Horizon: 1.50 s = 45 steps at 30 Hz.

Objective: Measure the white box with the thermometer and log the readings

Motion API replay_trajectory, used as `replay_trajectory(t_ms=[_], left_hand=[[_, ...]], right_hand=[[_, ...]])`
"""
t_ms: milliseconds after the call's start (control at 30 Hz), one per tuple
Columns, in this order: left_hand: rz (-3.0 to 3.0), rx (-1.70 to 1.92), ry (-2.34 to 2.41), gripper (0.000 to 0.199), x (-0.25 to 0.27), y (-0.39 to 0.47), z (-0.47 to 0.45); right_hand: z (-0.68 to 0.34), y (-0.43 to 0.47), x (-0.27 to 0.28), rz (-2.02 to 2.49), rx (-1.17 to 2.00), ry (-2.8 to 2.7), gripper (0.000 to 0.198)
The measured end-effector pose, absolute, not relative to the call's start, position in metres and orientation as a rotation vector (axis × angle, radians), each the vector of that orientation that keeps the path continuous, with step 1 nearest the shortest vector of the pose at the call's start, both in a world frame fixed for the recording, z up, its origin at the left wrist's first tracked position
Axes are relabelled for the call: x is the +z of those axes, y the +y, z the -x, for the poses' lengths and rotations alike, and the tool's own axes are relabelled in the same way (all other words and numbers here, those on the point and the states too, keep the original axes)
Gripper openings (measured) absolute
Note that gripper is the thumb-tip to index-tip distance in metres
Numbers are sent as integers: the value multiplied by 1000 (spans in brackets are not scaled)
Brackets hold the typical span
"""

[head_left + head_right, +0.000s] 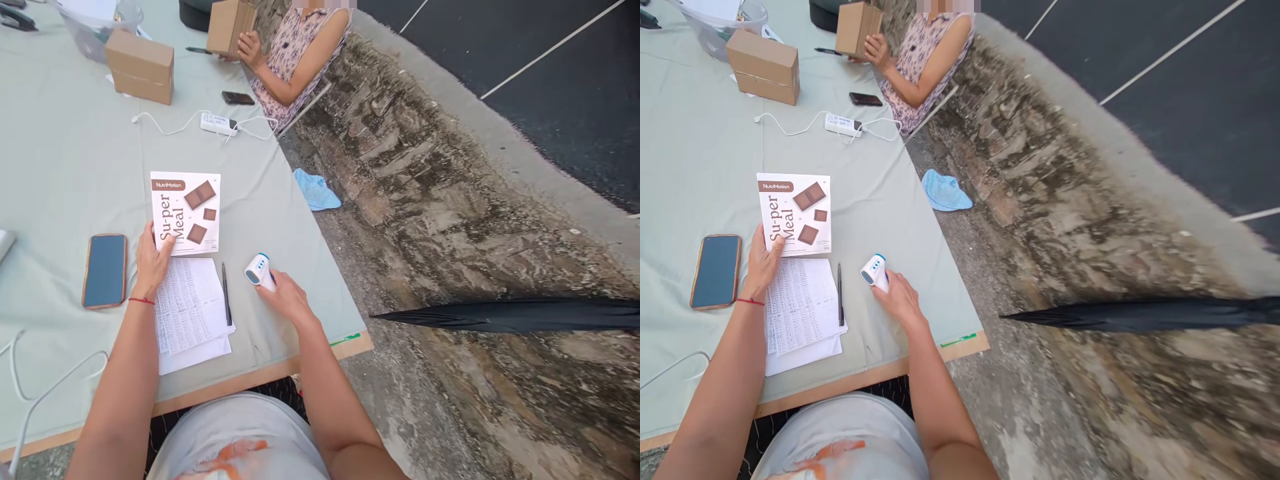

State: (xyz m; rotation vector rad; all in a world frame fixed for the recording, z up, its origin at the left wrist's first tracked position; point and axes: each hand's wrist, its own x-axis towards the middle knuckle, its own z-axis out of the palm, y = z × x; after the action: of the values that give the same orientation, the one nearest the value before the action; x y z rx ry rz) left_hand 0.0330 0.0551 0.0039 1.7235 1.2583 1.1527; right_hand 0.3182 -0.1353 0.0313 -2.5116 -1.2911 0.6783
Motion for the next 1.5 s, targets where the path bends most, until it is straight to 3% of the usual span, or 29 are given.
replay_trajectory(t_ms=[267,367,900,1267,1500], left_hand=[[-1717,1111,1237,62,22,48,-33],[-1754,1110,1222,60,26,46,-33],[-1767,1109,1227,51,14,47,-38],[-1757,1076,1217,63,14,49,-36],[-1731,1128,1144,60,11,52,-38]], right_hand=[[-243,-101,53,1477,1104,-754,41],[-210,-79,57,1295,1292,-687,43],[-183,-58,49,1327,1255,-584,47],[-188,-58,53,1310,1314,-602,50],[-193,-78,73,1362,1119,-713,50]])
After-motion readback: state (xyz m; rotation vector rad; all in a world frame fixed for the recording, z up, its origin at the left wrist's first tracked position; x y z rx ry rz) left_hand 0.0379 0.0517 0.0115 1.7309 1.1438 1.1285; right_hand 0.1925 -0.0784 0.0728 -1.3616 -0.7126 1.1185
